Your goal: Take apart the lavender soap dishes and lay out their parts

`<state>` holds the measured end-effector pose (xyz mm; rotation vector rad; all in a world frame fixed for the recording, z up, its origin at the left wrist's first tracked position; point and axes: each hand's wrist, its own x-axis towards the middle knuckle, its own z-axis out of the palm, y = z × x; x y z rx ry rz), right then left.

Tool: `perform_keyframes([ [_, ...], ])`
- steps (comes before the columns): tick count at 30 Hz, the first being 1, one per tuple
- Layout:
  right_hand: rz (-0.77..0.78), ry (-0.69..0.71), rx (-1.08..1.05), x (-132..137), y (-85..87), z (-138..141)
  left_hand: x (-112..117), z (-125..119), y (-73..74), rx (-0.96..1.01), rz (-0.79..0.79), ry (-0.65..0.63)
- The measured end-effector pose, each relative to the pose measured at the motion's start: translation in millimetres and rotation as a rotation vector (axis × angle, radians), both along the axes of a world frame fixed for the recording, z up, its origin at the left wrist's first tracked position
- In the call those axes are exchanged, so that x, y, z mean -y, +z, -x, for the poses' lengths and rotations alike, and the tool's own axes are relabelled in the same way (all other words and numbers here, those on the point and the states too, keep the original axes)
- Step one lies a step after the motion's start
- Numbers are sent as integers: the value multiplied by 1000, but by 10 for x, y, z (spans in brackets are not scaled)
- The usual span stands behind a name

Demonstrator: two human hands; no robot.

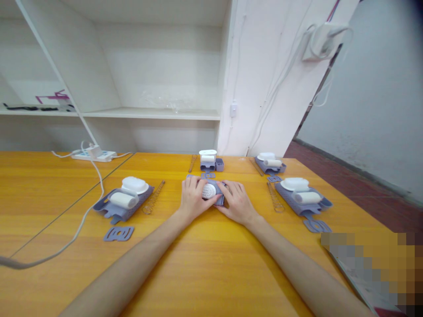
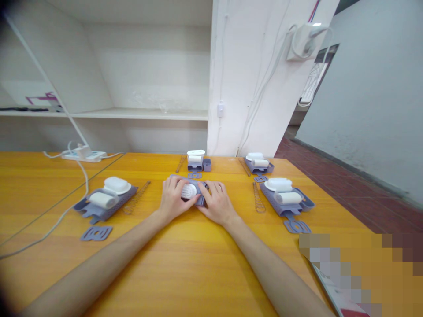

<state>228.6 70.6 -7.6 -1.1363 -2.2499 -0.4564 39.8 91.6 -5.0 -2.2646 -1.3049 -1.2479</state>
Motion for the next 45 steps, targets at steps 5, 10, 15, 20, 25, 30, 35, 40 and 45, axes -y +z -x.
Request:
perform_keyframes([
  [5, -17, -4, -11, -7, -17, -11, 54, -17, 38, -62, 33, -5],
  [10, -49, -31, -24, -26, -39, -20, 69, -52, 43, -48, 59, 24],
  [15, -63, -17, -34, -56, -69, -36, 65, -76, 25, 10, 71, 14],
  [20, -65, 12, -29, -60, -62, -45, 47, -94, -6, 77, 96, 111],
  [25, -66, 16, -9, -58, -51, -48, 36, -106, -26, 122, 134, 151],
  [30, -98, 26, -8, -71, -61, -64, 41, -131, -51, 226, 193, 147],
  [35, -100, 30, -7, -78, -68, -71, 16, -129, -66, 289, 254, 103],
  [40, -85, 27, -10, -75, -76, -83, -8, -112, -75, 328, 283, 65],
  [45, -107, 48, -20, -78, -85, -93, -9, -109, -78, 328, 226, 24],
])
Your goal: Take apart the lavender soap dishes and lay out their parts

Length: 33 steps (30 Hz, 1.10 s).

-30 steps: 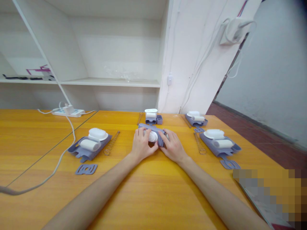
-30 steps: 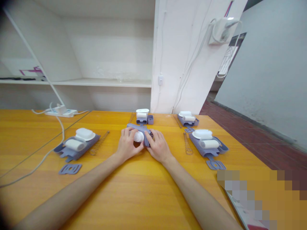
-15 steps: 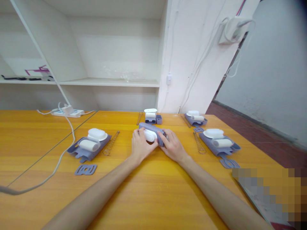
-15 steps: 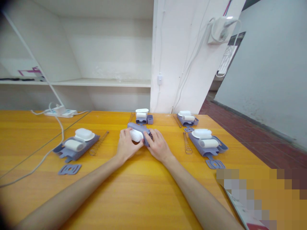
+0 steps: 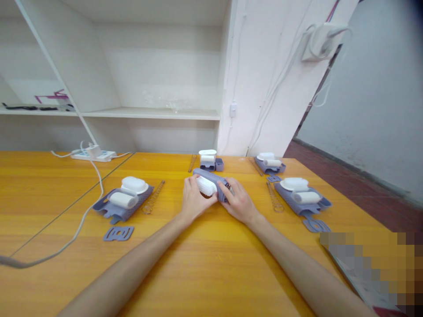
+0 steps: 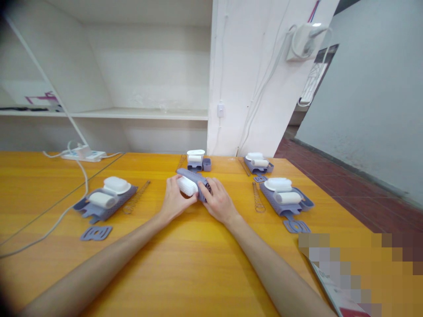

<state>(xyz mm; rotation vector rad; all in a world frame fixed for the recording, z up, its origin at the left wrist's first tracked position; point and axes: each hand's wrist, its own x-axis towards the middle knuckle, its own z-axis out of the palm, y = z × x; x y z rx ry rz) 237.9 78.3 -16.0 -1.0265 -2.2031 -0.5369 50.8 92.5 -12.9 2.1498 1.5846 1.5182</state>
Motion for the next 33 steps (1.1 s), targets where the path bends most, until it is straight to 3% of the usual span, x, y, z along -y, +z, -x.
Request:
perform_keyframes([
  [15, -7, -6, 7, 19, 0, 13, 13, -1, 22, -67, -44, 45],
  [33, -53, 36, 16, 18, 18, 37, -3, 11, 9, 74, -61, 22],
])
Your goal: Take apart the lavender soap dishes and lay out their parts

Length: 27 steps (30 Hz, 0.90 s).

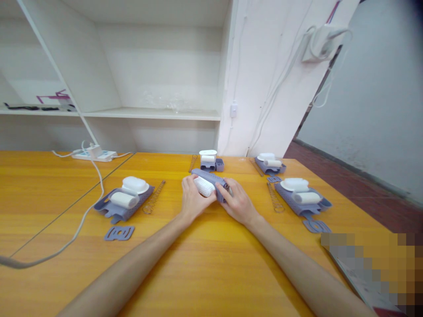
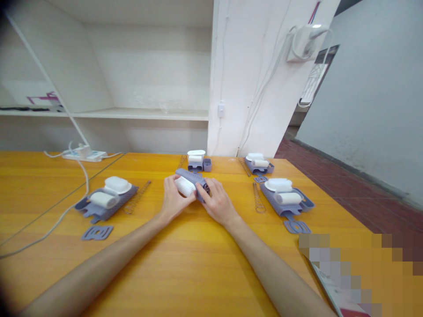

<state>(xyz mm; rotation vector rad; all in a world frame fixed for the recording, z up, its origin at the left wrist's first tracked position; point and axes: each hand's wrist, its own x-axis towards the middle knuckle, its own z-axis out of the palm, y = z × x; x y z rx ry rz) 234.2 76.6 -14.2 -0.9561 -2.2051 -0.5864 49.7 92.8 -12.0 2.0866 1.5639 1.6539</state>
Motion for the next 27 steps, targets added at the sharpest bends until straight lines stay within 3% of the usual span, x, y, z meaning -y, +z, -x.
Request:
perform_keyframes([
  [11, 34, -10, -13, -13, -12, -46, -3, -6, -4, -80, 9, -79],
  [27, 49, 8, -12, -32, -31, -58, -33, -6, -48, -53, 81, -78],
])
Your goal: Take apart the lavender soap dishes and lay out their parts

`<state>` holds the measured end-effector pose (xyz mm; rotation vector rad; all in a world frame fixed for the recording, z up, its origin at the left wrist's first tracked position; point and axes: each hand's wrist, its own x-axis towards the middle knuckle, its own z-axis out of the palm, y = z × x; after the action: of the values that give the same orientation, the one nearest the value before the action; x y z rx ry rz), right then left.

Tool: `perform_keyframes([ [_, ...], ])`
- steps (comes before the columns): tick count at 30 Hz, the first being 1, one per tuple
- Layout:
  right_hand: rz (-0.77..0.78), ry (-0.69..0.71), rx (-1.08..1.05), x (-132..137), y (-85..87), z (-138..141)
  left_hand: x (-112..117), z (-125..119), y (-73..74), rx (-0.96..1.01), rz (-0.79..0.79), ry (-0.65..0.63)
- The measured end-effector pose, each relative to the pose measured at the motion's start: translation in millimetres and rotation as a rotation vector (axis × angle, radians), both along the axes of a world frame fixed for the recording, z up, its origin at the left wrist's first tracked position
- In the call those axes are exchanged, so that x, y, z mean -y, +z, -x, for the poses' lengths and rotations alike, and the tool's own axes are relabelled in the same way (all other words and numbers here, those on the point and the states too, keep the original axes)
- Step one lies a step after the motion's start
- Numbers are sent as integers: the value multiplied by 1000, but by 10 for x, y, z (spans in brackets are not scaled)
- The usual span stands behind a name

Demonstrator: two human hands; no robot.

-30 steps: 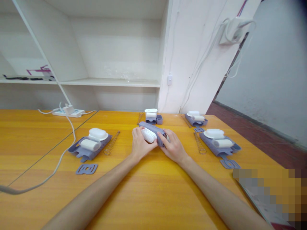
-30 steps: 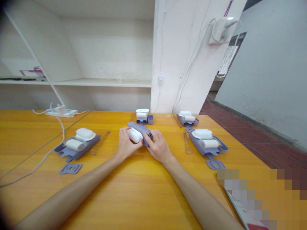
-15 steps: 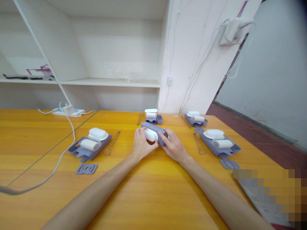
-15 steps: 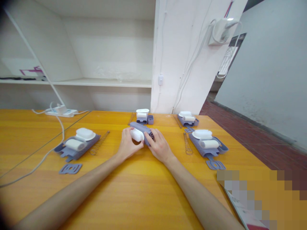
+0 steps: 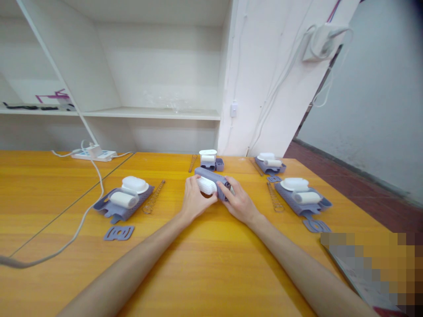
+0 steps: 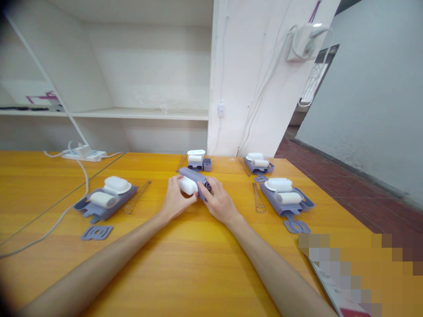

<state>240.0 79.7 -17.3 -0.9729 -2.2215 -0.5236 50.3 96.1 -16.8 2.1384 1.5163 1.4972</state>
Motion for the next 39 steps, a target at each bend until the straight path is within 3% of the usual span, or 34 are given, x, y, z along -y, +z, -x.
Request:
perform_keyframes([
  [19, -20, 16, 16, 14, 24, -10, 14, 11, 44, 52, -54, -21],
  [31, 5, -33, -21, 27, 8, 19, 25, 6, 58, -13, -84, 41],
  [39, 9, -30, -44, 33, 1, 3, 34, 23, 66, -28, -121, 5],
])
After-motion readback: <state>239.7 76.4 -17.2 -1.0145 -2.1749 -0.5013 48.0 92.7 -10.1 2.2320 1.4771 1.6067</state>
